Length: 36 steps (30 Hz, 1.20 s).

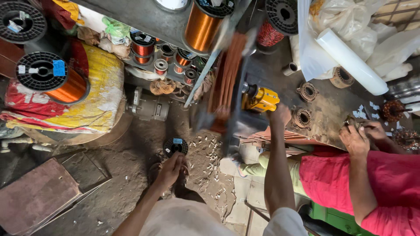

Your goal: The person operates a wire winding machine to wrap copper wire onto a cylindrical core. They guide the wire with their hands, stop the machine to cut the wire with shears, and secure the end. The process is repeated multiple times.

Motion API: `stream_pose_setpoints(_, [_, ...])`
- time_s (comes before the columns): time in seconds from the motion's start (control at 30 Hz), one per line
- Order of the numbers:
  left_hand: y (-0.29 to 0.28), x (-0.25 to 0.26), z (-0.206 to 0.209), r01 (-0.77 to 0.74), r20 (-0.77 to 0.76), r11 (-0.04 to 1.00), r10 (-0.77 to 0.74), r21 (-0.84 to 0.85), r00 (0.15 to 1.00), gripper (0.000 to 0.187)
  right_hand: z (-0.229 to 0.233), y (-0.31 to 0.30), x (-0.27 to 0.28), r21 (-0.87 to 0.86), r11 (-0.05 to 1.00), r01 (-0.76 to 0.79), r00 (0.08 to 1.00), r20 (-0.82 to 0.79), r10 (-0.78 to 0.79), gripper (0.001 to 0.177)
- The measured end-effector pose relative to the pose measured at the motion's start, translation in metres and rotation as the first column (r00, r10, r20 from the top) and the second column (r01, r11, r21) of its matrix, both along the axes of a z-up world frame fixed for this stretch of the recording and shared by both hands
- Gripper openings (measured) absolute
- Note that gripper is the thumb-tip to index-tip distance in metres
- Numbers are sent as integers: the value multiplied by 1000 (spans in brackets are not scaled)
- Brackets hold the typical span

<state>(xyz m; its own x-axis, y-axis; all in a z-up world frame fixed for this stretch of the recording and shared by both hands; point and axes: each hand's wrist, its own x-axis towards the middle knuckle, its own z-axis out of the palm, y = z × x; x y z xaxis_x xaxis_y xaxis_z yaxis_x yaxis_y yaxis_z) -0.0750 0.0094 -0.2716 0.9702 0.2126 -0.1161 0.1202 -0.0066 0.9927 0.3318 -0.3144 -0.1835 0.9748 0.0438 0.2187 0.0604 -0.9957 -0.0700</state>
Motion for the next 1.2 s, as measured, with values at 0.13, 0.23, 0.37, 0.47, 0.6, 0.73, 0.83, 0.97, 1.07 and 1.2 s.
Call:
stream_pose_setpoints(0.13, [0, -13, -3, 18, 75, 1000, -17, -11, 997, 22, 5, 1, -53, -75, 997, -29, 999, 28, 32, 18])
stream_pose_setpoints(0.23, [2, -14, -3, -6, 67, 991, -3, 133, 998, 19, 28, 6, -102, -34, 996, -88, 992, 90, 91, 14])
stream_pose_setpoints(0.37, [2, -12, 1, -35, 108, 989, 20, 141, 994, 19, 79, 14, -158, -38, 978, -205, 914, 349, 206, 8])
stream_pose_setpoints(0.47, [3, -2, 8, -42, 69, 999, 40, 29, 997, 18, 123, 11, -171, -45, 935, -352, 819, 468, 331, 9])
stream_pose_setpoints(0.6, [0, -2, 16, -45, 63, 999, 44, 24, 997, 16, 152, 7, -149, -145, 961, -235, 780, 563, 275, 16])
stream_pose_setpoints(0.73, [4, 9, 23, -24, 138, 1000, 26, -17, 990, 15, 160, 8, -94, 82, 973, -216, 803, 581, 130, 20])
stream_pose_setpoints(0.83, [5, 10, 24, -88, 120, 969, 62, 229, 991, 16, 153, 7, -41, 73, 987, -140, 829, 555, 77, 15])
stream_pose_setpoints(0.97, [3, 6, 13, -90, 10, 977, 90, 195, 996, 16, 116, 2, 25, 38, 995, -88, 863, 502, 57, 11])
stream_pose_setpoints(1.07, [-3, -4, 0, -87, 60, 968, 75, 237, 995, 17, 76, 2, 55, 55, 998, -37, 913, 407, 12, 19])
stream_pose_setpoints(1.2, [-9, -16, -15, -110, 135, 988, 95, 109, 986, 14, 33, 12, 44, 31, 1000, 4, 962, 272, -12, 17])
